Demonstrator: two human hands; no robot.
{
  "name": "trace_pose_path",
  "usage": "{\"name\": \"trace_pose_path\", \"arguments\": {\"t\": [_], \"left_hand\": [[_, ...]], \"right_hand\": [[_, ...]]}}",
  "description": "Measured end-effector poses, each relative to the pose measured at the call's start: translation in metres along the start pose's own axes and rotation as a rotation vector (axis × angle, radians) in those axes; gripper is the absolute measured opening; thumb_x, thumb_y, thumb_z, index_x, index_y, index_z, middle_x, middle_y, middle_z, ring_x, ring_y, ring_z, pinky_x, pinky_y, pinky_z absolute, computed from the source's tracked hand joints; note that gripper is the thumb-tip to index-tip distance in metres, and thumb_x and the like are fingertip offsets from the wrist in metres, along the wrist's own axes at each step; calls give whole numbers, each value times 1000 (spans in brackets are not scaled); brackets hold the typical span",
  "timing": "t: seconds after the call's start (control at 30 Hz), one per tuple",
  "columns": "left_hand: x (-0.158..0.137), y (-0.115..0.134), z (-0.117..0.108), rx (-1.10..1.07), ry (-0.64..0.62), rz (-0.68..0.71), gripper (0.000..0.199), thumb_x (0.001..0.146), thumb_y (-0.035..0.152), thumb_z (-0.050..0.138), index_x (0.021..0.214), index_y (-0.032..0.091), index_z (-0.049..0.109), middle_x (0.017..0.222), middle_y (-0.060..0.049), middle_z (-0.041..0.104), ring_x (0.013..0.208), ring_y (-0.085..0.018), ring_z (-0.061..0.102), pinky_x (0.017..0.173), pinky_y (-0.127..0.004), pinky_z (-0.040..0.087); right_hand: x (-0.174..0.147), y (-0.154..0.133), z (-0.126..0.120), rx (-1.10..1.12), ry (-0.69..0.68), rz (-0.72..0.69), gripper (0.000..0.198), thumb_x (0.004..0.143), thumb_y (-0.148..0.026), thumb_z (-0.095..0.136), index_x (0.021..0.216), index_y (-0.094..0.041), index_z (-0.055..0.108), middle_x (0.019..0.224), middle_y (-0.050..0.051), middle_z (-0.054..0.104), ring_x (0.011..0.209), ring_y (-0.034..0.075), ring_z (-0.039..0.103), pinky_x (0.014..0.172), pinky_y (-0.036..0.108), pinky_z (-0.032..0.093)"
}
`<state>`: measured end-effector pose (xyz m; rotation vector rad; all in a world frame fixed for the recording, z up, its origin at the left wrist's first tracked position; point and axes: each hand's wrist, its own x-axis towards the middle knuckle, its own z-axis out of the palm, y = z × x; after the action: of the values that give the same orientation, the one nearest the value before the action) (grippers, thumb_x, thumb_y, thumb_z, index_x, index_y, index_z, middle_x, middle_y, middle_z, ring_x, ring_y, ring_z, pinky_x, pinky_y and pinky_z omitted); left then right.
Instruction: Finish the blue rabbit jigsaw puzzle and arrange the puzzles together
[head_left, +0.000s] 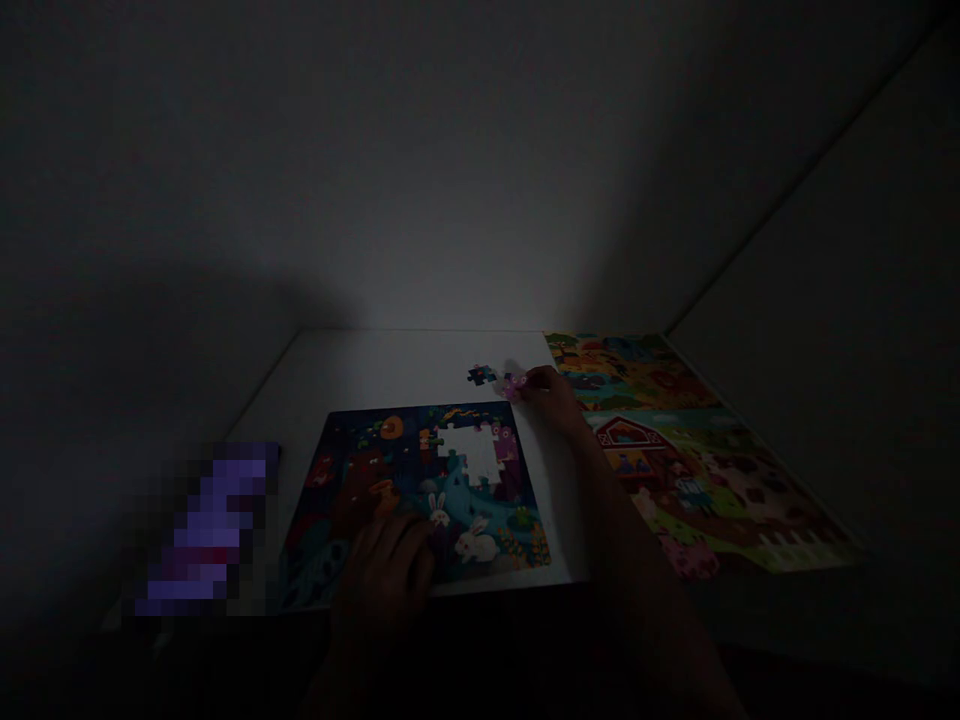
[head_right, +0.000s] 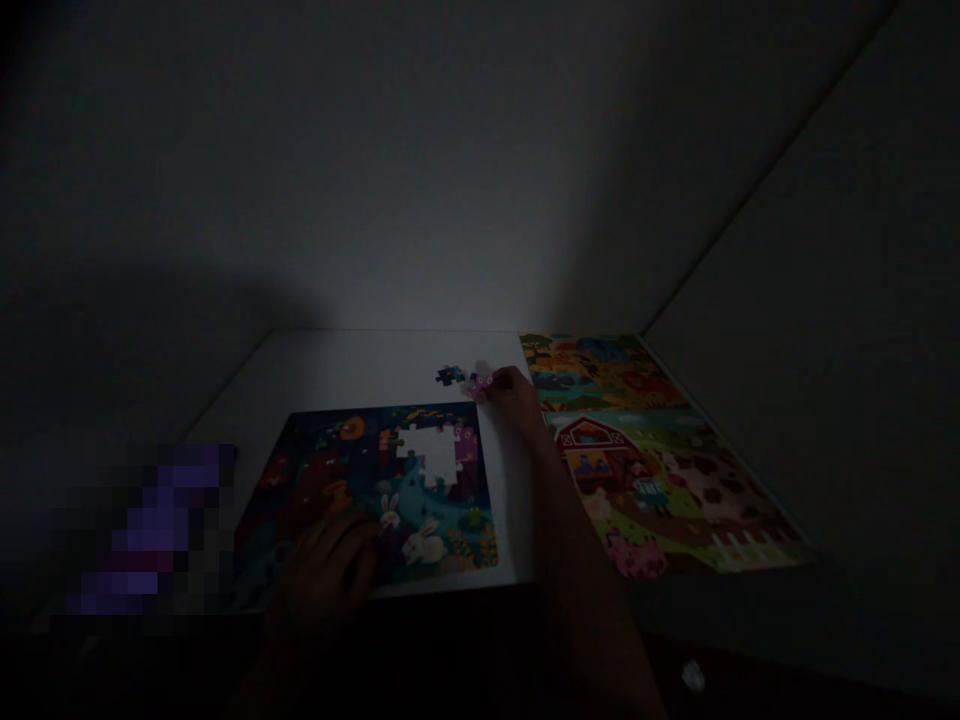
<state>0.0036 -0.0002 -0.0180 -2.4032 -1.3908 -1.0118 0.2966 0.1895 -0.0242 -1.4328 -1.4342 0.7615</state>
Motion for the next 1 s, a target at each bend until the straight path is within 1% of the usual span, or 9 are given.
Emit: {"name": "trace_pose_path", "arguments": {"t": [0.13, 0.23, 0.37, 0.5, 0.57, 0.7, 0.77, 0.87, 1.0], "left_hand": [[2, 0, -1, -1, 6, 10, 24, 94, 15, 44, 90, 18, 68, 89, -5, 72, 83, -20, 65, 76, -33, 50], [2, 0, 0, 7, 7, 5, 24, 93, 16, 46, 89, 19, 69, 89, -5, 72, 82, -20, 65, 76, -33, 50], [1, -1, 0, 18, 1, 17, 22, 92, 16, 47, 91, 19, 69, 89, -5, 72, 84, -20, 65, 75, -33, 50], [2, 0, -1, 29, 2, 21, 23, 95, 17, 45, 91, 19, 67, 91, -5, 72, 84, -20, 65, 77, -34, 49], [3, 1, -2, 38, 4, 18, 23, 95, 16, 45, 90, 18, 67, 91, -5, 72, 83, -20, 65, 76, -34, 49], [5, 2, -3, 37, -8, 22, 23, 94, 14, 45, 89, 18, 67, 89, -5, 72, 81, -19, 64, 75, -34, 49], [5, 2, -3, 31, -11, 24, 23, 94, 14, 46, 89, 18, 67, 89, -4, 72, 80, -19, 64, 74, -33, 49], [5, 2, -3, 35, 0, 27, 22, 94, 15, 46, 90, 17, 67, 89, -5, 72, 81, -20, 64, 76, -34, 49], [4, 1, -2, 45, -6, 43, 21, 95, 15, 46, 91, 16, 67, 91, -6, 72, 83, -22, 64, 77, -35, 49]], "right_hand": [[0, -5, -3, -14, -18, 12, 25, 76, -37, 58, 94, -20, 64, 96, 7, 72, 93, 23, 65, 85, 36, 50], [0, -6, -9, -154, 35, 34, 33, 78, -26, 48, 103, -19, 69, 107, 8, 72, 101, 25, 65, 91, 39, 49], [-3, -4, -19, -406, 92, 62, 44, 77, -15, 47, 116, -17, 67, 121, 12, 68, 116, 28, 60, 101, 43, 44], [-10, -5, -27, -638, -79, 46, 31, 78, -22, 60, 107, -16, 71, 117, 17, 68, 117, 33, 59, 102, 43, 42], [-13, -6, -31, -676, -151, 11, 27, 76, -24, 67, 101, -17, 72, 115, 16, 69, 115, 34, 59, 99, 43, 43], [-16, -8, -37, -629, -215, 14, 19, 72, -21, 70, 91, -20, 70, 100, 12, 71, 102, 29, 63, 86, 39, 47], [-18, -10, -41, -602, -199, 60, 15, 70, -22, 71, 84, -20, 67, 92, 11, 71, 92, 27, 64, 79, 37, 47], [-21, -14, -44, -468, -190, 159, 18, 65, -25, 74, 77, -20, 62, 81, 8, 69, 73, 22, 62, 64, 33, 46], [-21, -19, -44, -235, -358, 190, 14, 67, -28, 70, 69, -21, 59, 60, 0, 62, 54, 15, 54, 52, 27, 39]]}}
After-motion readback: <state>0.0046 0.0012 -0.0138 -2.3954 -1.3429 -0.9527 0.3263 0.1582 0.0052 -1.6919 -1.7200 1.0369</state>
